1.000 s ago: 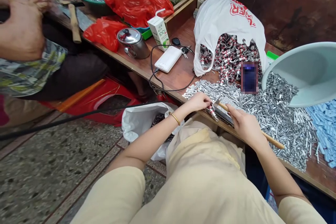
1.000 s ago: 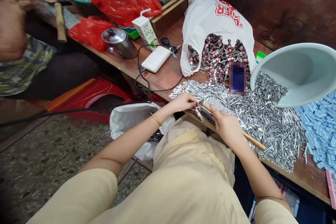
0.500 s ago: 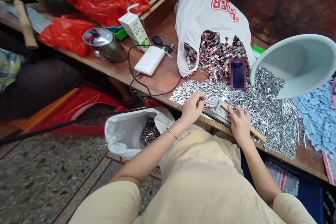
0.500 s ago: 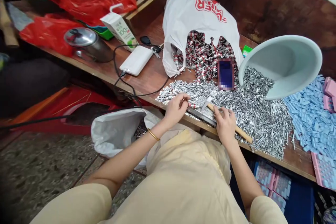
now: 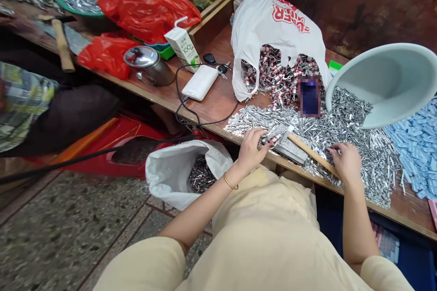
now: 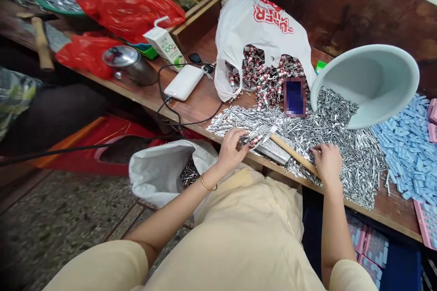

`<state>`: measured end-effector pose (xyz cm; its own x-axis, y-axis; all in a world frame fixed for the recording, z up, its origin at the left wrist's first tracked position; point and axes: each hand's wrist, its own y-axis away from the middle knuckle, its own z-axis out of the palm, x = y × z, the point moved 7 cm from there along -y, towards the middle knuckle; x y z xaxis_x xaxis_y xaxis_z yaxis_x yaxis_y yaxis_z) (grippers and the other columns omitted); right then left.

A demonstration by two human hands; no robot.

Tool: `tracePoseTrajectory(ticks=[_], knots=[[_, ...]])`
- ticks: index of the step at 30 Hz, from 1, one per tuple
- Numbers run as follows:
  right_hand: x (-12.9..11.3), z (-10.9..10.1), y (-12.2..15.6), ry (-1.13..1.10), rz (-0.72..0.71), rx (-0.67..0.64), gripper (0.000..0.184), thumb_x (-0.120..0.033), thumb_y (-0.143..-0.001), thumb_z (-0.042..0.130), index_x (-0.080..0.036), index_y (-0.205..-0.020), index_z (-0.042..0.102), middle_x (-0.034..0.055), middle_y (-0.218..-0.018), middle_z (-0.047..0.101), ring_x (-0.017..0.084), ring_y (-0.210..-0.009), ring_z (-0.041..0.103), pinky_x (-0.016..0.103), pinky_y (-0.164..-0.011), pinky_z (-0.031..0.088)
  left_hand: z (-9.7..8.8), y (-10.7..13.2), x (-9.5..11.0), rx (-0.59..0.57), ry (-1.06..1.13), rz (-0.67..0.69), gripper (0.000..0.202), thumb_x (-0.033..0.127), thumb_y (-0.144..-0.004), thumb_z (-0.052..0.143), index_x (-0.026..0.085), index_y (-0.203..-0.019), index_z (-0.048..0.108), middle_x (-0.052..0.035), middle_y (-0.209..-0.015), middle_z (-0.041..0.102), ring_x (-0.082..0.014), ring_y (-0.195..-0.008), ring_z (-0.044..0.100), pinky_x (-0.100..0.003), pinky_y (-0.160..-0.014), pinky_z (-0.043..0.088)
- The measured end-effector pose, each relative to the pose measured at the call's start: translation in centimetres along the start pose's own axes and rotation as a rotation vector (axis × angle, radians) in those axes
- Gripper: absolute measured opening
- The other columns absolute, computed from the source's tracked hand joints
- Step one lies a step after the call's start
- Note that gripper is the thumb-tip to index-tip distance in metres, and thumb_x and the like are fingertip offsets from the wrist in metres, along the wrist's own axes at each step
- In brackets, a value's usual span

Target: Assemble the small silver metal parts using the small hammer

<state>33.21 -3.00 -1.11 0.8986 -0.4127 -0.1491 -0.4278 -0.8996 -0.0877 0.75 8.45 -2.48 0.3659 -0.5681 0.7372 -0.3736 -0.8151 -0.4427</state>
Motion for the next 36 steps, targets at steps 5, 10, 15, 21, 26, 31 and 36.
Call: tracePoseTrajectory(ticks=[5,10,15,21,26,31,36], knots=[[-0.5,0.9,-0.3,-0.036,0.033,-0.077,0.037,-0.041,-0.096,0.046,-0.018,-0.084,0.072,0.0131,-0.095,0.071,0.028,-0.092,0.056,0.036,-0.074,0.039,-0.3,0.1,0.7,0.020,-0.046,-0.013,0.013,0.032,-0.093,0.069,0.020,-0.093,0.065,-0.0052,-0.096,0.067,-0.0217,-0.096,0.062,-0.038,-0.091,0.050],[-0.9,0.3,-0.4,-0.110,0.018,-0.039,0.038,-0.045,-0.095,0.046,-0.018,-0.092,0.073,0.0122,-0.096,0.071,0.027,-0.092,0.059,0.036,-0.075,0.040,-1.2,-0.9,0.8,-0.020,-0.087,0.071,0.019,0.030,-0.101,0.057,0.020,-0.088,0.067,-0.0052,-0.092,0.070,-0.0204,-0.090,0.061,-0.036,-0.085,0.050],[-1.4,1.0,-0.9,-0.143,0.038,-0.101,0.031,-0.043,-0.090,0.051,-0.019,-0.083,0.070,0.0107,-0.089,0.072,0.025,-0.085,0.059,0.034,-0.071,0.039,-1.6,-1.9,0.3,-0.127,-0.182,0.119,0.025,0.031,-0.103,0.050,0.020,-0.095,0.071,-0.0069,-0.091,0.071,-0.0208,-0.087,0.061,-0.035,-0.082,0.049],[-3.7,-2.2,-0.4,-0.293,0.041,0.016,0.022,-0.039,-0.094,0.051,-0.022,-0.086,0.064,0.0109,-0.088,0.073,0.026,-0.081,0.065,0.039,-0.076,0.046,-2.0,-2.1,0.3,-0.108,-0.048,0.118,0.022,0.032,-0.101,0.057,0.019,-0.098,0.074,-0.0051,-0.087,0.072,-0.0181,-0.082,0.064,-0.032,-0.076,0.050],[-14.0,-3.2,-0.4,-0.578,-0.398,-0.010,0.019,-0.032,-0.099,0.051,-0.023,-0.098,0.068,0.0080,-0.099,0.075,0.023,-0.093,0.069,0.037,-0.088,0.052,-1.6,-2.1,0.3,-0.096,0.006,0.115,0.025,0.033,-0.102,0.056,0.021,-0.095,0.076,-0.0058,-0.089,0.073,-0.0173,-0.084,0.066,-0.031,-0.079,0.052],[-20.7,0.0,-1.8,-0.491,-0.603,-0.081,0.023,-0.019,-0.098,0.048,-0.020,-0.093,0.071,0.0096,-0.097,0.073,0.024,-0.096,0.065,0.037,-0.088,0.051,-1.6,-1.9,0.4,-0.101,-0.037,0.175,0.022,0.033,-0.101,0.058,0.019,-0.098,0.074,-0.0067,-0.092,0.075,-0.0182,-0.088,0.068,-0.033,-0.082,0.055],[-21.6,0.5,-1.8,-0.519,-0.664,-0.074,0.022,-0.011,-0.094,0.051,-0.020,-0.090,0.070,0.0090,-0.093,0.071,0.024,-0.092,0.062,0.036,-0.083,0.049,-1.8,-1.4,0.2,-0.015,-0.048,0.224,0.021,0.032,-0.100,0.060,0.017,-0.092,0.073,-0.0052,-0.088,0.076,-0.0170,-0.085,0.071,-0.031,-0.080,0.056]])
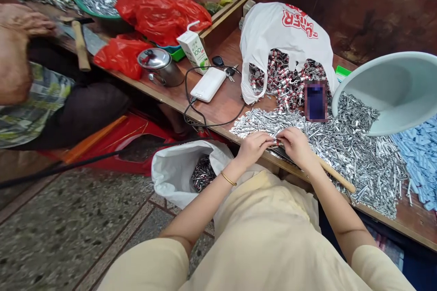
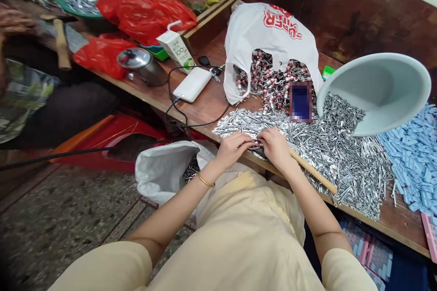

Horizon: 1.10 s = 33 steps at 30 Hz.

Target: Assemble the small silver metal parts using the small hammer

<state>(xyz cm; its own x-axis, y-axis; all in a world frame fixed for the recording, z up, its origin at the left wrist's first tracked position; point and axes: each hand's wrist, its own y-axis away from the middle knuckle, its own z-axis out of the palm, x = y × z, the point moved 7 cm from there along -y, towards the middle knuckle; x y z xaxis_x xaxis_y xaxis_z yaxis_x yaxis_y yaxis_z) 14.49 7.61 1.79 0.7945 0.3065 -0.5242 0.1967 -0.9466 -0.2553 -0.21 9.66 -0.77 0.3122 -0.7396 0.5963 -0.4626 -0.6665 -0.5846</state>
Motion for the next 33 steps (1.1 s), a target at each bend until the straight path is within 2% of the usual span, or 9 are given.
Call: tracePoseTrajectory(ticks=[4,14,17,21,24,26,28,33], knots=[[-0.4,-0.2,0.3,0.036,0.015,-0.012,0.023,-0.010,-0.093,0.051,-0.022,-0.088,0.070,0.0086,-0.092,0.070,0.025,-0.091,0.061,0.036,-0.082,0.048,0.2,0.3,-0.2,0.031,-0.019,-0.006,0.021,0.033,-0.099,0.062,0.017,-0.088,0.072,-0.0043,-0.086,0.075,-0.0167,-0.082,0.071,-0.030,-0.077,0.055],[-0.5,-0.2,-0.1,0.023,-0.006,-0.098,0.025,-0.007,-0.090,0.051,-0.020,-0.087,0.071,0.0081,-0.089,0.070,0.024,-0.090,0.060,0.036,-0.080,0.047,0.3,0.2,-0.1,0.001,0.001,-0.067,0.021,0.030,-0.098,0.063,0.016,-0.085,0.071,-0.0046,-0.082,0.073,-0.0175,-0.080,0.068,-0.030,-0.076,0.053],[-0.7,-0.3,0.1,-0.004,-0.018,-0.110,0.026,-0.006,-0.090,0.051,-0.021,-0.088,0.071,0.0072,-0.090,0.070,0.024,-0.090,0.061,0.037,-0.081,0.048,0.3,0.2,-0.1,-0.011,0.052,-0.104,0.016,0.027,-0.097,0.064,0.017,-0.092,0.075,-0.0049,-0.085,0.074,-0.0175,-0.081,0.068,-0.030,-0.076,0.053],[-0.7,-0.6,1.2,-0.085,0.017,0.002,0.012,-0.017,-0.094,0.059,-0.022,-0.101,0.068,0.0095,-0.107,0.070,0.027,-0.104,0.061,0.042,-0.091,0.050,-0.1,0.1,0.1,0.019,0.168,-0.181,0.017,0.023,-0.097,0.063,0.020,-0.099,0.080,-0.0051,-0.087,0.075,-0.0164,-0.080,0.068,-0.029,-0.074,0.053],[-0.5,-0.7,2.2,-0.205,0.082,0.125,0.012,-0.024,-0.095,0.063,-0.023,-0.106,0.066,0.0086,-0.104,0.070,0.025,-0.098,0.064,0.041,-0.086,0.053,-0.9,-0.2,0.5,0.074,0.233,-0.244,0.015,0.020,-0.094,0.066,0.020,-0.097,0.081,-0.0048,-0.086,0.076,-0.0166,-0.081,0.067,-0.030,-0.074,0.053],[-0.9,-0.8,2.6,-0.286,0.079,0.164,0.009,-0.024,-0.097,0.059,-0.024,-0.103,0.066,0.0060,-0.097,0.071,0.022,-0.089,0.065,0.038,-0.079,0.055,-1.6,-0.5,1.2,0.098,0.195,-0.227,0.012,0.020,-0.091,0.069,0.021,-0.094,0.081,-0.0048,-0.083,0.076,-0.0185,-0.085,0.065,-0.032,-0.077,0.053],[-1.7,-1.4,2.6,-0.333,0.037,0.175,0.010,-0.025,-0.099,0.058,-0.025,-0.102,0.068,0.0055,-0.098,0.071,0.021,-0.091,0.066,0.037,-0.078,0.056,-2.4,-0.8,2.1,0.100,0.141,-0.182,0.011,0.019,-0.090,0.070,0.021,-0.093,0.081,-0.0047,-0.080,0.075,-0.0194,-0.087,0.062,-0.033,-0.077,0.051],[-3.9,-3.6,2.7,-0.324,-0.046,0.150,0.014,-0.028,-0.099,0.061,-0.026,-0.108,0.072,0.0058,-0.102,0.072,0.020,-0.096,0.068,0.036,-0.080,0.059,-3.8,-1.3,3.9,-0.001,0.084,-0.049,0.015,0.020,-0.095,0.065,0.020,-0.092,0.080,-0.0027,-0.074,0.072,-0.0159,-0.073,0.057,-0.032,-0.072,0.047]])
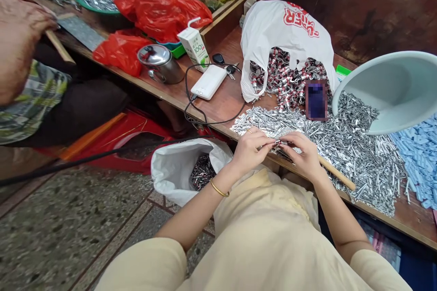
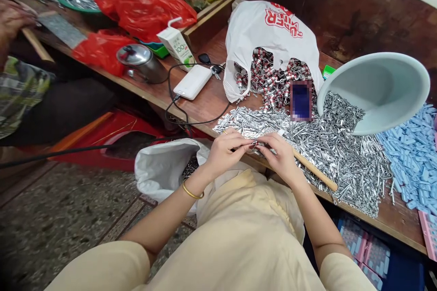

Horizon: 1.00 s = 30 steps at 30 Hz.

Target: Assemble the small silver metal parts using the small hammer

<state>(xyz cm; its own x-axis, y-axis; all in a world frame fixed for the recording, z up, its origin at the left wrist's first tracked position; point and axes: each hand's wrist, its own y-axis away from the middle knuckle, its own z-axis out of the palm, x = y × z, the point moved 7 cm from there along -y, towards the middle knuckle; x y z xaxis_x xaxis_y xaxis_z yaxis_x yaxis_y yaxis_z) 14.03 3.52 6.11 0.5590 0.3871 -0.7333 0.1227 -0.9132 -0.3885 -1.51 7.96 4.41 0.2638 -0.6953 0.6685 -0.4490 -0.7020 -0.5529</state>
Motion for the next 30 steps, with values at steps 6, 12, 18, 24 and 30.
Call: tracePoseTrajectory(ticks=[6,12,18,24,30], knots=[[-0.7,-0.3,0.7,-0.027,-0.005,-0.049,0.018,-0.026,-0.097,0.064,-0.028,-0.110,0.076,0.0048,-0.098,0.070,0.018,-0.089,0.067,0.034,-0.076,0.059,-0.7,0.0,2.2,-0.113,-0.075,0.294,0.020,0.017,-0.099,0.057,0.018,-0.094,0.076,-0.0028,-0.068,0.067,-0.0153,-0.070,0.055,-0.030,-0.069,0.047],[0.8,0.0,2.8,-0.135,0.137,-0.026,0.015,-0.030,-0.093,0.069,-0.029,-0.104,0.079,0.0043,-0.093,0.070,0.018,-0.083,0.067,0.031,-0.065,0.057,0.6,0.2,2.0,-0.288,-0.010,0.324,0.027,0.024,-0.103,0.050,0.022,-0.096,0.076,-0.0034,-0.068,0.066,-0.0157,-0.069,0.056,-0.031,-0.071,0.048],[0.8,-0.1,3.8,-0.161,0.230,0.005,0.015,-0.035,-0.092,0.069,-0.028,-0.101,0.080,0.0051,-0.090,0.071,0.019,-0.080,0.067,0.032,-0.063,0.056,0.8,-0.3,1.6,-0.407,0.169,0.259,0.028,0.027,-0.103,0.051,0.025,-0.097,0.077,-0.0035,-0.066,0.064,-0.0163,-0.069,0.058,-0.032,-0.073,0.049],[0.5,-0.6,4.7,-0.173,0.235,0.175,0.010,-0.031,-0.091,0.071,-0.028,-0.094,0.079,0.0052,-0.087,0.071,0.021,-0.081,0.067,0.036,-0.066,0.057,1.3,0.2,1.3,-0.210,0.278,0.057,0.017,0.029,-0.097,0.064,0.025,-0.096,0.080,-0.0051,-0.078,0.071,-0.0173,-0.081,0.060,-0.033,-0.078,0.051],[3.0,1.9,7.2,-0.483,0.512,0.404,0.011,-0.040,-0.088,0.074,-0.030,-0.092,0.076,0.0022,-0.089,0.061,0.018,-0.071,0.063,0.036,-0.059,0.062,5.2,3.9,0.0,0.141,0.633,-0.464,0.024,0.039,-0.096,0.066,0.018,-0.094,0.075,-0.0091,-0.098,0.074,-0.0186,-0.091,0.069,-0.033,-0.083,0.057]])
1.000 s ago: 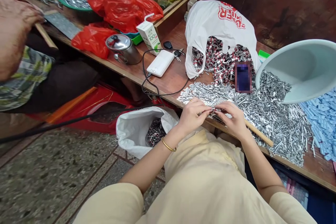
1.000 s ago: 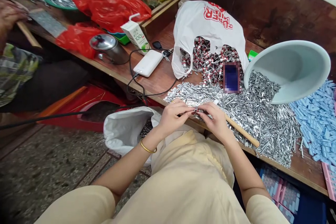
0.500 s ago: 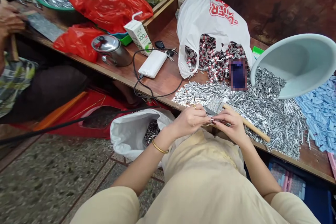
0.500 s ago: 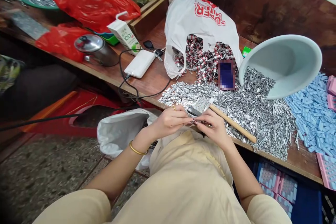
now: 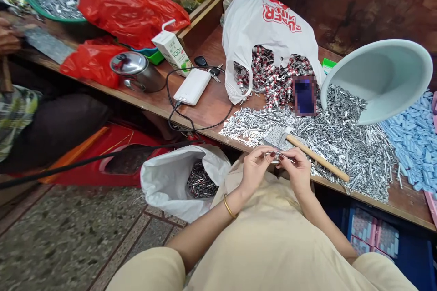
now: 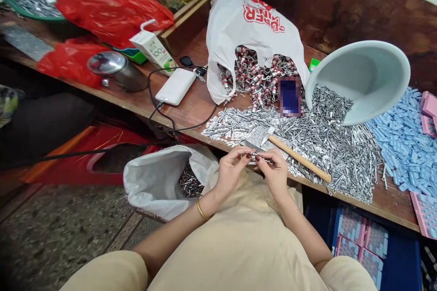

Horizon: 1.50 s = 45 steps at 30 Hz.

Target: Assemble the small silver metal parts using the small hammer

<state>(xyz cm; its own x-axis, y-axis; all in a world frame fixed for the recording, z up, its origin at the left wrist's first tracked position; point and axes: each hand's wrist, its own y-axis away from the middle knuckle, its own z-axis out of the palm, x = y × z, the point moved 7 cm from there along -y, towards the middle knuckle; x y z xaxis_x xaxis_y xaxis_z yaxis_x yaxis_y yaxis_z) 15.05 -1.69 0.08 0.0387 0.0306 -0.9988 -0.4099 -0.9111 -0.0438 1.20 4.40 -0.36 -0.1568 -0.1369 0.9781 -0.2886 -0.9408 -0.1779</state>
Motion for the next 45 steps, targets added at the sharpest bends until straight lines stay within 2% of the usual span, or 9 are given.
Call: tracePoseTrajectory(ticks=[4,7,10,15,19,23,26,31,45], knots=[[-0.3,-3.4,-1.8,0.218,0.001,-0.184,0.016,-0.042,-0.091,0.066,-0.029,-0.093,0.073,0.0036,-0.093,0.067,0.021,-0.080,0.066,0.040,-0.070,0.061,-0.5,-0.7,-1.4,-0.075,-0.015,-0.108,0.027,0.042,-0.089,0.071,0.016,-0.088,0.075,-0.0076,-0.087,0.074,-0.0178,-0.081,0.068,-0.030,-0.074,0.057],[-1.9,-11.7,-4.6,0.721,-0.156,0.140,0.019,-0.038,-0.091,0.060,-0.023,-0.096,0.071,0.0088,-0.099,0.069,0.025,-0.090,0.064,0.045,-0.082,0.055,-3.0,-2.4,-2.7,-0.100,-0.018,-0.219,0.031,0.045,-0.080,0.078,0.014,-0.084,0.074,-0.0057,-0.079,0.073,-0.0167,-0.073,0.066,-0.029,-0.070,0.056],[-0.2,-15.7,-7.1,1.103,-0.155,0.047,0.020,-0.029,-0.089,0.053,-0.020,-0.084,0.071,0.0120,-0.092,0.070,0.028,-0.089,0.058,0.047,-0.087,0.048,-5.1,-3.8,-4.1,-0.094,-0.024,-0.313,0.035,0.047,-0.073,0.082,0.014,-0.083,0.074,-0.0050,-0.077,0.073,-0.0157,-0.070,0.065,-0.028,-0.069,0.054],[3.1,-16.5,-8.4,1.292,-0.135,-0.031,0.020,-0.023,-0.086,0.051,-0.020,-0.074,0.067,0.0132,-0.084,0.068,0.027,-0.082,0.052,0.044,-0.083,0.044,-6.0,-4.9,-5.2,-0.117,-0.031,-0.384,0.038,0.048,-0.067,0.083,0.014,-0.079,0.073,-0.0038,-0.075,0.073,-0.0145,-0.068,0.063,-0.027,-0.068,0.052],[2.7,-16.1,-8.3,1.268,-0.155,-0.030,0.019,-0.026,-0.087,0.050,-0.021,-0.074,0.063,0.0130,-0.084,0.067,0.028,-0.085,0.053,0.044,-0.082,0.044,-6.1,-5.6,-5.4,-0.158,-0.052,-0.396,0.037,0.048,-0.067,0.082,0.014,-0.073,0.070,-0.0024,-0.071,0.070,-0.0130,-0.065,0.060,-0.025,-0.065,0.047],[0.7,-16.6,-7.8,1.020,-0.136,0.200,0.017,-0.033,-0.090,0.052,-0.021,-0.087,0.063,0.0114,-0.089,0.068,0.026,-0.084,0.058,0.046,-0.083,0.048,-5.9,-6.4,-6.0,-0.210,-0.111,-0.421,0.034,0.045,-0.067,0.080,0.014,-0.071,0.068,-0.0003,-0.066,0.066,-0.0112,-0.060,0.055,-0.023,-0.060,0.042],[0.9,-15.3,-7.5,0.504,-0.027,0.231,0.021,-0.043,-0.087,0.063,-0.023,-0.091,0.061,0.0054,-0.085,0.067,0.022,-0.075,0.062,0.043,-0.076,0.055,-5.7,-6.8,-6.5,-0.239,-0.166,-0.446,0.032,0.044,-0.067,0.080,0.014,-0.069,0.067,0.0003,-0.062,0.064,-0.0111,-0.057,0.054,-0.023,-0.057,0.040],[1.5,-9.5,-7.1,-0.075,0.138,-0.041,0.030,-0.049,-0.078,0.078,-0.026,-0.090,0.062,0.0011,-0.088,0.069,0.015,-0.067,0.063,0.035,-0.064,0.062,-5.2,-7.2,-6.6,-0.276,-0.153,-0.505,0.027,0.040,-0.065,0.078,0.015,-0.067,0.067,0.0008,-0.059,0.064,-0.0119,-0.055,0.056,-0.023,-0.054,0.044],[0.2,1.9,-6.5,-0.040,0.120,-0.288,0.037,-0.056,-0.080,0.079,-0.023,-0.086,0.064,0.0015,-0.086,0.070,0.016,-0.073,0.069,0.035,-0.069,0.065,-5.0,-7.6,-7.8,-0.334,-0.216,-0.512,0.013,0.028,-0.070,0.069,0.016,-0.064,0.066,0.0008,-0.058,0.064,-0.0136,-0.054,0.060,-0.023,-0.054,0.049]])
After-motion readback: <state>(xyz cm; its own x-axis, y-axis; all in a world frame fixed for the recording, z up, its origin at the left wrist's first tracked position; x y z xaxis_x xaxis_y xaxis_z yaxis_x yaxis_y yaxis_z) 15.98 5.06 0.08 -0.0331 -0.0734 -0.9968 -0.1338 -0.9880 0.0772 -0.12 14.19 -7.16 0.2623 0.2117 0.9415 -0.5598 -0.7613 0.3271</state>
